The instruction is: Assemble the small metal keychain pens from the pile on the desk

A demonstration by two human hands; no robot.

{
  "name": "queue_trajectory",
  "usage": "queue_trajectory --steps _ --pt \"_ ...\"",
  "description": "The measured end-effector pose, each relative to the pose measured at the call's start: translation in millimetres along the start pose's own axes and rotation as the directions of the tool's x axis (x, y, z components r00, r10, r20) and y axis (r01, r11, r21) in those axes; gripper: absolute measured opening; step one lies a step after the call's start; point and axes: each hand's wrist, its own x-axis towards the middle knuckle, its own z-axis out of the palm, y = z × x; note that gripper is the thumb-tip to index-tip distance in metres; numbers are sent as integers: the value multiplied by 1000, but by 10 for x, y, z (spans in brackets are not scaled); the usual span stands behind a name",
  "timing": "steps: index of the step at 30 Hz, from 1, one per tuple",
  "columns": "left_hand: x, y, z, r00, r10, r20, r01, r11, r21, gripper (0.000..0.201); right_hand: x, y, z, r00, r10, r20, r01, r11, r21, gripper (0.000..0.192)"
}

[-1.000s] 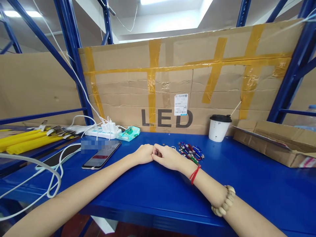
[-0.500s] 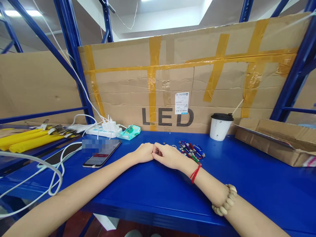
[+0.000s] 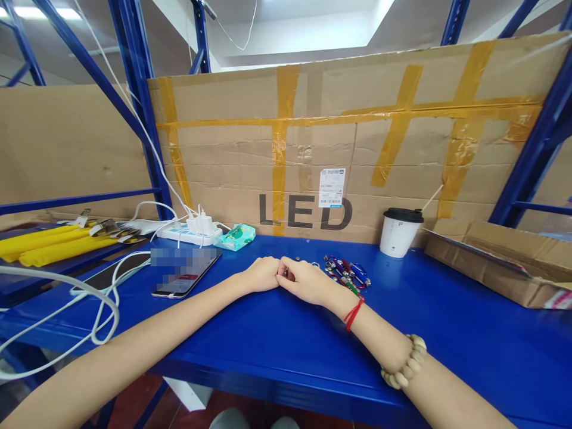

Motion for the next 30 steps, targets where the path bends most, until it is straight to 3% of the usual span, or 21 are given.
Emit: queue_trajectory --steps 30 --pt "-16 28 -29 1000 -8 18 8 1000 2 28 16 51 20 1000 -16 -7 16 1000 8 8"
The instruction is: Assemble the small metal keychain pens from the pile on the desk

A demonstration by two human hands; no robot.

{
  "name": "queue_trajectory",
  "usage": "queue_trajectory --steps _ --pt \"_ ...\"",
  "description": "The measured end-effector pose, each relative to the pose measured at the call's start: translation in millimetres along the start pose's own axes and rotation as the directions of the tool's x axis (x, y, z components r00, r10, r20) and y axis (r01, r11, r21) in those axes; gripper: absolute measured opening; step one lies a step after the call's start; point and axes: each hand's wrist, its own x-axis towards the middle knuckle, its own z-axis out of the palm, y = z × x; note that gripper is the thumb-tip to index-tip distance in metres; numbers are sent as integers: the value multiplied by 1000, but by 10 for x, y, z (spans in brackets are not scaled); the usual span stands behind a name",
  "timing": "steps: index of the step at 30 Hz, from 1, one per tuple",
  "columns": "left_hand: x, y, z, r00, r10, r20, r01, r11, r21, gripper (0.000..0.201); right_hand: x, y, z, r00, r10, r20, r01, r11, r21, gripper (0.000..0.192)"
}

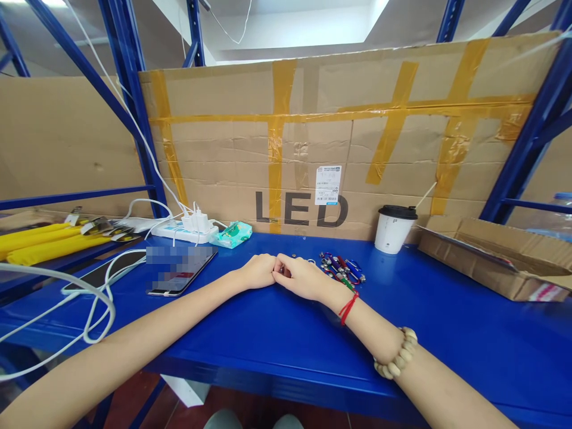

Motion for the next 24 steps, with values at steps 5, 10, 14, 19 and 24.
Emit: queue_trajectory --steps 5,10,14,19,24 --pt "7 -6 2 1000 4 -2 -4 1000 -1 28 -8 -1 -1 1000 -7 -3 7 1000 21 7" --pt "17 -15 12 1000 -2 6 2 1000 -7 29 -2 -21 -11 1000 13 7 -14 1000 26 7" --pt "18 -20 17 1000 15 -5 -15 1000 -18 28 -4 -19 -15 1000 4 5 -5 1000 25 8" --pt "13 -8 13 1000 8 -11 -8 1000 -18 27 -12 -14 -17 1000 -7 -5 7 1000 8 9" --pt "11 -3 12 1000 7 -9 -7 1000 -16 28 -11 -11 -17 1000 -6 -6 6 1000 7 9"
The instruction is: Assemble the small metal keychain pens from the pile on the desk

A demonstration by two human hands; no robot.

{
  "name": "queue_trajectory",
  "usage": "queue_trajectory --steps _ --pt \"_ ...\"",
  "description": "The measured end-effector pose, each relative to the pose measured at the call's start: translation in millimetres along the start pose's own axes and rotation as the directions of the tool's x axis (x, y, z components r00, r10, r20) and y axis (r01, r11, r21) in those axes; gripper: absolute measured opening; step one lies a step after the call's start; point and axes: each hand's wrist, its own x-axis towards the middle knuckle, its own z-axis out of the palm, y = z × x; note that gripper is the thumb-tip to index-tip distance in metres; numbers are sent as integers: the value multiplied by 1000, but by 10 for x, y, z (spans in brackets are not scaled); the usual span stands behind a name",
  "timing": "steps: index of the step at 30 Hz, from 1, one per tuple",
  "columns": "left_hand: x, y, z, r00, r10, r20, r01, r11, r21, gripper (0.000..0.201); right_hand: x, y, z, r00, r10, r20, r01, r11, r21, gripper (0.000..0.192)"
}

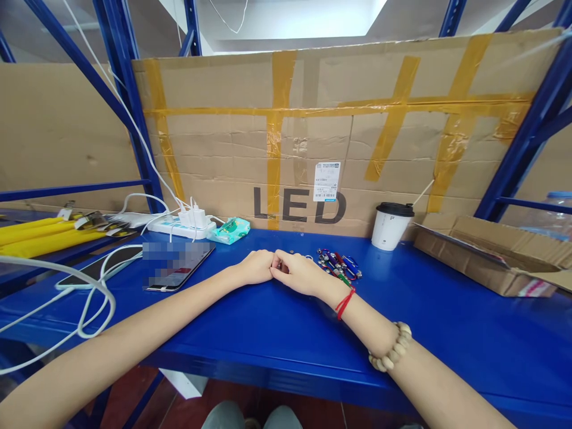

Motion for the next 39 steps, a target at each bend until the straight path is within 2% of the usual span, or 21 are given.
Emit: queue_trajectory --steps 28,39 --pt "-6 4 -15 1000 5 6 -5 1000 -8 27 -10 -97 -41 999 44 25 -44 999 6 8" --pt "-6 7 -15 1000 -4 9 4 1000 5 27 1 -18 -8 1000 23 21 -23 1000 14 7"
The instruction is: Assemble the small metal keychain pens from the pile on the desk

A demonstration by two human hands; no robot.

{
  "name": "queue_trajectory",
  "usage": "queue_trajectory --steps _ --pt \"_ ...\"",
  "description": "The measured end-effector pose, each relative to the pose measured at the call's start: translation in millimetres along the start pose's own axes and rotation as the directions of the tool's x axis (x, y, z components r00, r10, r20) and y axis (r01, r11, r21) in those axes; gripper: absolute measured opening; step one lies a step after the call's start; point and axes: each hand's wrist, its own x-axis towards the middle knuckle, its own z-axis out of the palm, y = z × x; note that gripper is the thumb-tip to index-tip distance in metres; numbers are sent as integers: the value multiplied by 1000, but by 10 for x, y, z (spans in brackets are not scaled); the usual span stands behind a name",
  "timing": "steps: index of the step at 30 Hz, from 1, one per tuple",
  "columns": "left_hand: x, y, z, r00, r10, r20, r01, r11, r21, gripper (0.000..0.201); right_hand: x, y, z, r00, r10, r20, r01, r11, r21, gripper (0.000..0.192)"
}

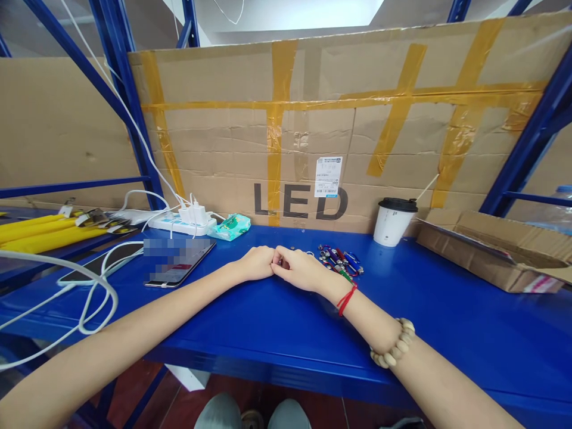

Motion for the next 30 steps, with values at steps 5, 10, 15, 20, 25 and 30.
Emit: queue_trajectory --steps 5,10,15,20,25,30 --pt "-1 2 -3 1000 -3 1 3 1000 1 27 4 -11 -2 1000 3 4 -3 1000 1 7" --pt "-8 11 -12 1000 -11 6 11 1000 7 27 -5 -17 -4 1000 -4 -2 4 1000 4 7" --pt "0 9 -7 1000 -11 9 11 1000 13 27 -12 -18 -14 1000 -6 0 6 1000 5 7" --pt "8 7 -3 1000 -12 9 12 1000 19 28 -10 -8 -10 1000 -16 -10 16 1000 -4 8" --pt "16 -2 6 1000 -12 4 12 1000 18 30 3 17 3 999 -35 -19 35 999 -9 8" --pt "22 -12 20 1000 -8 1 8 1000 18 29 9 42 14 999 -38 -22 38 999 -9 8"
